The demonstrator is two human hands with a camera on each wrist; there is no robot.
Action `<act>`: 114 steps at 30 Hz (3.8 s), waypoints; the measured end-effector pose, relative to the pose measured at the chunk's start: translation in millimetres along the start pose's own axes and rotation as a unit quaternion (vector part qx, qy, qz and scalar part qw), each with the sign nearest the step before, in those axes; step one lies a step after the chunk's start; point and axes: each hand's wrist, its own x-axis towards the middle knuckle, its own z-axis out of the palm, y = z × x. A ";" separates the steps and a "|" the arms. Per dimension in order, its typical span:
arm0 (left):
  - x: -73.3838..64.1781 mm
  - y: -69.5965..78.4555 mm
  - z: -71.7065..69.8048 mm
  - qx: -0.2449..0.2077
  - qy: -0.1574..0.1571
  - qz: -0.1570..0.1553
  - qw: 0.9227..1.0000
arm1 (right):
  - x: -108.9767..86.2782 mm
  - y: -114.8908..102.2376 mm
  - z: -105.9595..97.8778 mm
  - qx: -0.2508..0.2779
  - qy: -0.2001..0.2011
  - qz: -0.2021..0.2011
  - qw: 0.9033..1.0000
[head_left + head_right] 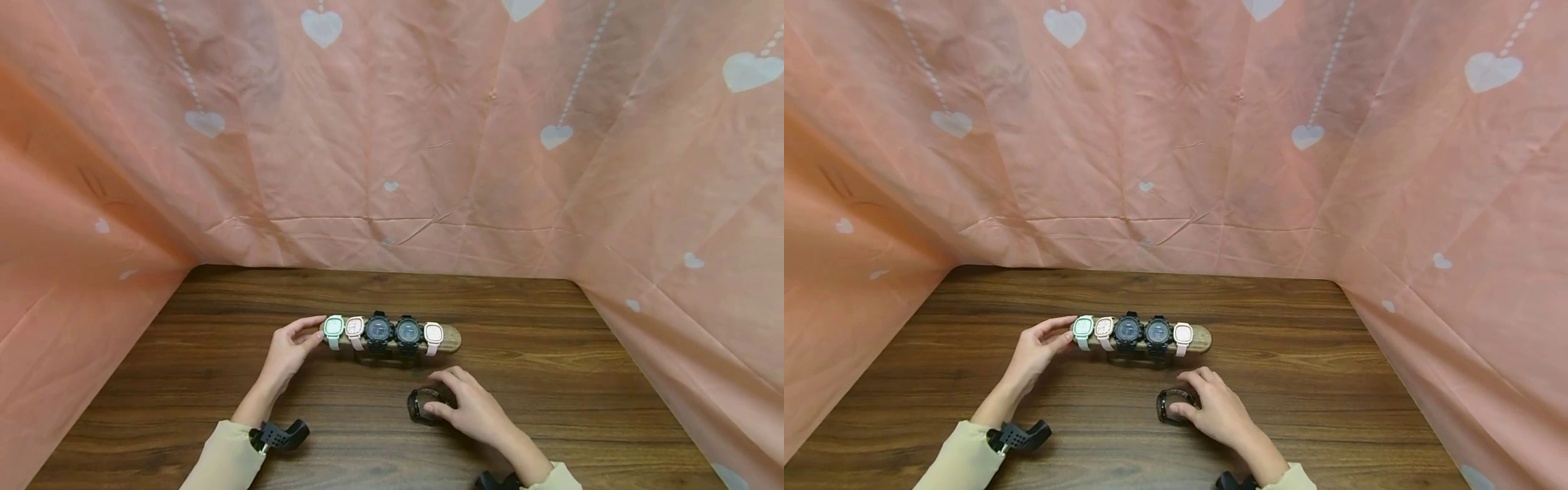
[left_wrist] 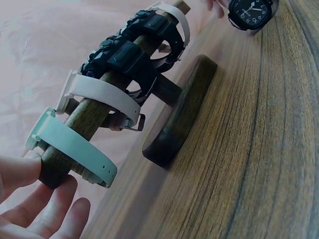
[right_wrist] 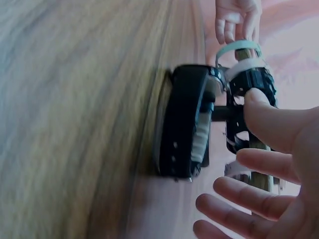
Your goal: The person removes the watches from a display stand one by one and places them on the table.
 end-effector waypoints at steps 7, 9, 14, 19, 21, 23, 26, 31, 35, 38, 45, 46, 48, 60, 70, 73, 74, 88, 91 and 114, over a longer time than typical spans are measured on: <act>0.0 -1.9 -0.4 -0.001 0.005 -0.005 1.000 | 1.3 9.0 -7.2 0.042 0.088 -0.033 0.995; -0.5 -2.4 -0.2 -0.002 0.005 -0.005 1.000 | 2.8 11.2 -9.4 0.049 0.129 -0.060 0.989; -0.5 -2.7 -0.2 -0.008 0.004 0.002 1.000 | 10.3 14.3 -16.6 0.049 0.224 -0.108 0.967; -0.3 -2.3 -0.3 -0.008 0.005 0.001 1.000 | 17.9 16.7 -22.8 0.043 0.264 -0.120 0.956; 0.0 -3.2 -0.1 -0.008 0.005 0.004 1.000 | 20.0 17.7 -24.0 0.040 0.269 -0.124 0.954; 0.4 -4.1 0.1 -0.010 0.006 0.005 1.000 | 21.8 19.4 -24.4 0.040 0.268 -0.127 0.954; -1.2 -1.2 0.3 -0.016 0.001 0.007 1.000 | 24.9 21.8 -24.5 0.044 0.262 -0.130 0.955; -0.5 -2.1 -1.2 -0.021 -0.007 0.009 1.000 | 31.5 25.2 -24.5 0.045 0.250 -0.139 0.957; 2.1 -6.1 -3.2 -0.018 -0.014 0.007 1.000 | 36.4 27.3 -24.1 0.034 0.239 -0.141 0.960; 3.1 -6.4 -4.1 -0.017 -0.019 0.005 1.000 | 39.7 27.8 -24.2 0.031 0.225 -0.130 0.965; 3.7 -5.9 -5.5 -0.022 -0.025 0.006 0.999 | 49.2 28.2 -24.1 0.050 0.175 -0.108 0.977; 3.7 -5.8 -5.6 -0.024 -0.026 0.005 0.999 | 50.8 28.5 -23.9 0.052 0.170 -0.108 0.978; 3.7 -5.7 -6.0 -0.029 -0.029 0.004 0.999 | 54.1 28.9 -23.8 0.054 0.163 -0.110 0.979; 7.2 -5.8 -10.4 -0.045 -0.042 0.010 0.998 | 73.6 31.1 -22.8 0.060 0.100 -0.125 0.985; 8.2 -6.8 -10.9 -0.050 -0.037 0.002 0.998 | 83.1 33.6 -17.5 0.082 0.057 -0.122 0.987; 7.3 -6.5 -10.1 -0.055 -0.036 0.001 0.998 | 84.9 34.7 -16.6 0.079 0.054 -0.122 0.988; 7.3 -6.5 -9.6 -0.056 -0.036 0.000 0.998 | 85.0 35.1 -16.7 0.077 0.053 -0.121 0.988; 6.3 -6.9 -5.3 -0.057 -0.036 -0.003 0.998 | 82.9 39.7 -19.2 0.062 0.041 -0.095 0.993; 5.9 -6.5 -5.3 -0.055 -0.034 0.000 0.998 | 83.3 38.9 -21.9 0.058 0.033 -0.094 0.993; 5.9 -1.5 -4.0 -0.040 -0.036 0.011 0.999 | 77.3 47.2 -34.9 0.055 0.031 -0.093 0.994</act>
